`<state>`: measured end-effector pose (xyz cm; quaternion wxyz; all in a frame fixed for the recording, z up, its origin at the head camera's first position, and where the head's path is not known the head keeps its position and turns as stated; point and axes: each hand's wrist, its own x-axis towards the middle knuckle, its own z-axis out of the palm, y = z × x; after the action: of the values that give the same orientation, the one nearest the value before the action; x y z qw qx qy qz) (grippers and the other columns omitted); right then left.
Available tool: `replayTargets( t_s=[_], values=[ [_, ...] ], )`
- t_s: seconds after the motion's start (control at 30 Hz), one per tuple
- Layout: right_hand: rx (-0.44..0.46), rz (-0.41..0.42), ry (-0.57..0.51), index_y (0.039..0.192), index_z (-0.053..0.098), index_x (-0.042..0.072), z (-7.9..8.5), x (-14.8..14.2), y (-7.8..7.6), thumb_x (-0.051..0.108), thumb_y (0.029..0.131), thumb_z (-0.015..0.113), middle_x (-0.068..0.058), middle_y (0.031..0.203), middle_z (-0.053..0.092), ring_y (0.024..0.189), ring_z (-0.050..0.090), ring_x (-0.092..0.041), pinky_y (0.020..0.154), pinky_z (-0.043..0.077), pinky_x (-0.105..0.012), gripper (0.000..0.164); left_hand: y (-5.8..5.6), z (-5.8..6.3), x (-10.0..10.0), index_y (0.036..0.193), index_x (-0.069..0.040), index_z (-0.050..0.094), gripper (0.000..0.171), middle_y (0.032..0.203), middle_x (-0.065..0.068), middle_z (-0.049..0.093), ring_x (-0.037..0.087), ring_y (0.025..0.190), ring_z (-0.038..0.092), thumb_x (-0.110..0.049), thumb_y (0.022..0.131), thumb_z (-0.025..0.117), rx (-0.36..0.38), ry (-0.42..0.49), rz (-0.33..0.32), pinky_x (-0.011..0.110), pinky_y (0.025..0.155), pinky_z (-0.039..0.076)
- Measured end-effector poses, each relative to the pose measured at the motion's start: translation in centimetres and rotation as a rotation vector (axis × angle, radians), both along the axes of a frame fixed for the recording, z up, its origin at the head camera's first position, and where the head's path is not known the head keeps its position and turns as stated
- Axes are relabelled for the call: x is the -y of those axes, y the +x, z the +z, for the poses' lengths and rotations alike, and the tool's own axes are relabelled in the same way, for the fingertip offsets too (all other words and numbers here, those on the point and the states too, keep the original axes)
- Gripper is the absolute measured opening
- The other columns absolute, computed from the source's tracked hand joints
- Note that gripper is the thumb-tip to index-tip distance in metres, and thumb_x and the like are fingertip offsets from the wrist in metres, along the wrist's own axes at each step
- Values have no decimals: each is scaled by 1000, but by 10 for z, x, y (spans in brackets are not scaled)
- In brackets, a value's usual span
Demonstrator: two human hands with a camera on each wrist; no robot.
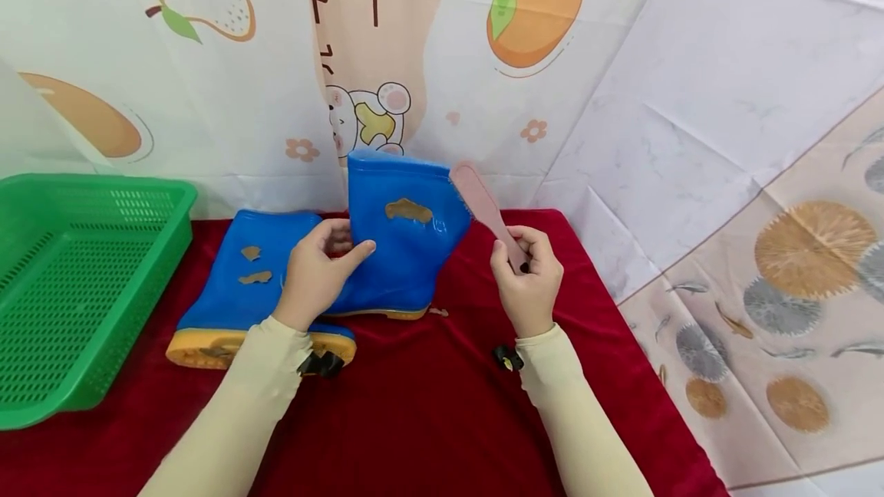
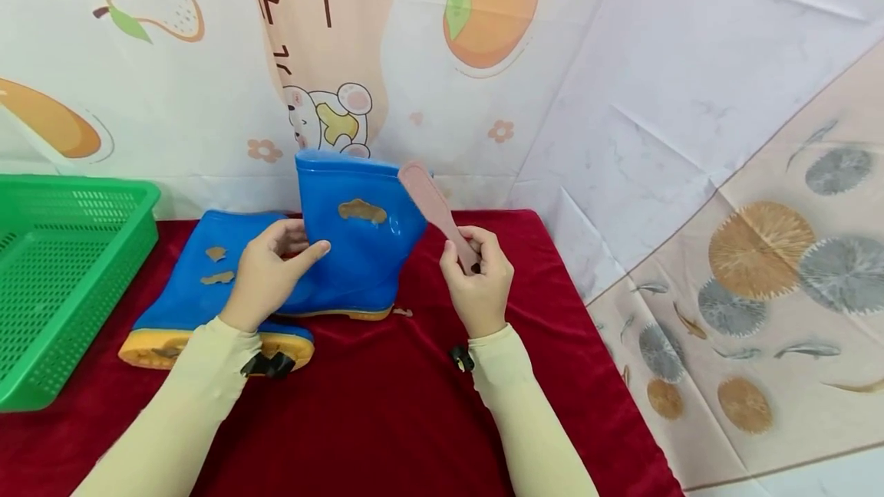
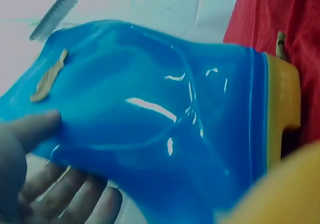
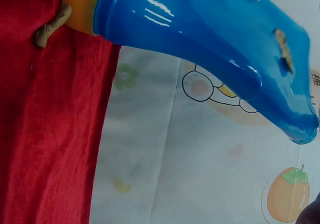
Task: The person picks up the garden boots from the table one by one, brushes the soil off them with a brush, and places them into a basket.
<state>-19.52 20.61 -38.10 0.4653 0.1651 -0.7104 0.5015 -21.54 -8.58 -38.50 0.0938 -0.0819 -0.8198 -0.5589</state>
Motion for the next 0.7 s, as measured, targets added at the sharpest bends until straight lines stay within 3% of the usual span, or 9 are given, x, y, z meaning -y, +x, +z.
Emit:
replayTargets(
  t_s=[0.17, 0.3, 0.47, 0.7],
  values=[
    [37, -8, 35, 106, 72, 1, -3, 2, 0, 2, 88, 73, -8, 67, 55, 54, 42, -8, 49, 34, -17, 18, 2, -9, 15, 148, -6, 50, 50, 141, 14, 60, 30, 128, 59, -26, 104, 65, -3, 8, -168, 49, 107, 50],
    [96, -31, 107, 108, 74, 4, -5, 2, -1, 4, 88, 78, -8, 70, 59, 57, 45, -11, 51, 36, -18, 20, -2, -11, 18, 150, -6, 47, 53, 141, 16, 61, 33, 128, 60, -28, 104, 64, 19, -11, -209, 52, 107, 49],
    [157, -45, 187, 105, 77, 7, -10, 3, -2, 8, 91, 77, -6, 79, 66, 64, 50, -15, 56, 41, -22, 15, -4, -12, 15, 147, -5, 52, 54, 136, 18, 64, 34, 123, 64, -29, 102, 68, 55, -56, -174, 52, 104, 52],
    [157, -71, 200, 100, 79, 8, -12, 6, -3, 8, 93, 75, -5, 73, 59, 63, 48, -16, 56, 36, -20, 8, 1, -9, 14, 138, -4, 63, 47, 127, 17, 71, 33, 112, 70, -27, 98, 74, 27, -85, -52, 50, 98, 56]
  ],
)
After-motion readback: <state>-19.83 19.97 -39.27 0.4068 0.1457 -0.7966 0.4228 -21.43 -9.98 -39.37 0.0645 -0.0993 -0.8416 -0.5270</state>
